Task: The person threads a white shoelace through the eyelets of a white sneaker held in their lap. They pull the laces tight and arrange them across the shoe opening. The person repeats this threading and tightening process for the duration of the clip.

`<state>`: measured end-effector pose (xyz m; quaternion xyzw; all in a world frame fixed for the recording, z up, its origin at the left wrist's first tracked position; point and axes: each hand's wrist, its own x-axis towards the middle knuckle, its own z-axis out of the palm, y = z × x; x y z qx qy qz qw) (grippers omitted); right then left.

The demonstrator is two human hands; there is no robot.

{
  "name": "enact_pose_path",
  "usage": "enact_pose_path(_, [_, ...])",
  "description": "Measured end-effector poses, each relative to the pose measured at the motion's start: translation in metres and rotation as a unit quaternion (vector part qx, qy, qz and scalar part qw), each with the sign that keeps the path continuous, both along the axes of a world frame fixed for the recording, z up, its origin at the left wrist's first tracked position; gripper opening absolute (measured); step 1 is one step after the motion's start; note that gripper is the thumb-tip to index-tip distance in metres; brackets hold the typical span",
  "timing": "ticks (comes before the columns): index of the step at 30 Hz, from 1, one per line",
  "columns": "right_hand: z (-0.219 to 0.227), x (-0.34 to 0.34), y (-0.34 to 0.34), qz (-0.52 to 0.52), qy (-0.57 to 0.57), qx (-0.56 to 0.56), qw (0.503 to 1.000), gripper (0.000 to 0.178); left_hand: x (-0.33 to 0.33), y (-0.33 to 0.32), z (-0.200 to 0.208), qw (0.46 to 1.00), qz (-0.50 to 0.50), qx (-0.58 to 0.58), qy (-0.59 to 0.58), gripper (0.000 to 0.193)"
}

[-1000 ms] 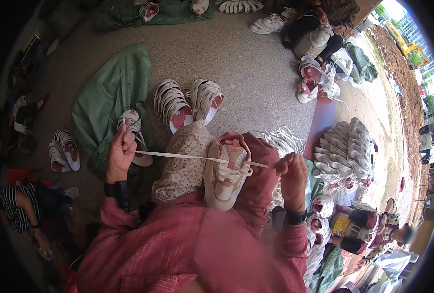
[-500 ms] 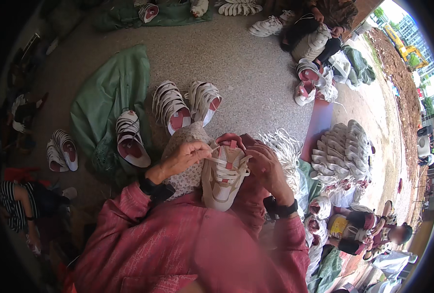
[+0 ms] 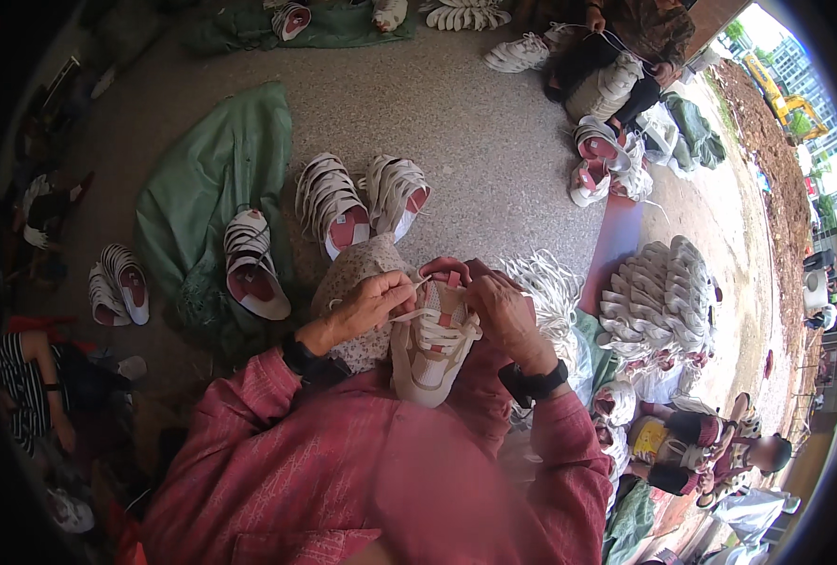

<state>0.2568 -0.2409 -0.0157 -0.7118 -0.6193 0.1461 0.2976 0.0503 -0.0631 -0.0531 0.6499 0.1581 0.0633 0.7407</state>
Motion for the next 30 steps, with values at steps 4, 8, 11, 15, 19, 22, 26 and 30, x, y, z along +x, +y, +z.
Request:
enact_pose_path(4, [-0.011,-0.007,0.007,-0.1,0.062,-0.036,0.992,0.01,0.002,-0.003,-0.002,1.0,0.014,-0.001,0.004,0.026])
enact_pose_path(8, [0.005,-0.013,0.012,-0.147,0.072,-0.086,0.983,0.014,-0.001,-0.005,-0.02,0.995,0.044,0.074,-0.051,0.025])
enact_pose_path(11, [0.009,-0.017,0.01,-0.056,-0.071,0.037,0.995,0.016,-0.012,-0.007,-0.014,0.993,0.041,0.107,0.004,0.025])
enact_pose_path(15, [0.025,-0.029,0.01,0.016,-0.084,0.036,0.996,0.022,-0.021,-0.003,0.0,0.989,-0.027,0.129,0.061,0.024])
enact_pose_path(19, [0.023,-0.032,0.012,0.062,-0.087,0.03,0.994,0.024,-0.025,-0.008,-0.01,0.996,-0.029,0.075,0.048,0.022])
enact_pose_path(22, [0.023,-0.033,0.012,0.096,-0.012,0.014,0.995,0.024,-0.023,-0.008,-0.011,0.995,-0.002,0.103,0.011,0.022])
enact_pose_path(26, [0.017,-0.026,0.013,0.075,0.06,-0.018,0.995,0.018,-0.017,-0.008,-0.011,0.986,-0.006,0.162,0.028,0.022])
enact_pose_path(30, [0.019,-0.029,0.015,0.02,0.101,-0.073,0.992,0.016,-0.013,-0.006,0.002,0.984,-0.002,0.169,0.05,0.025])
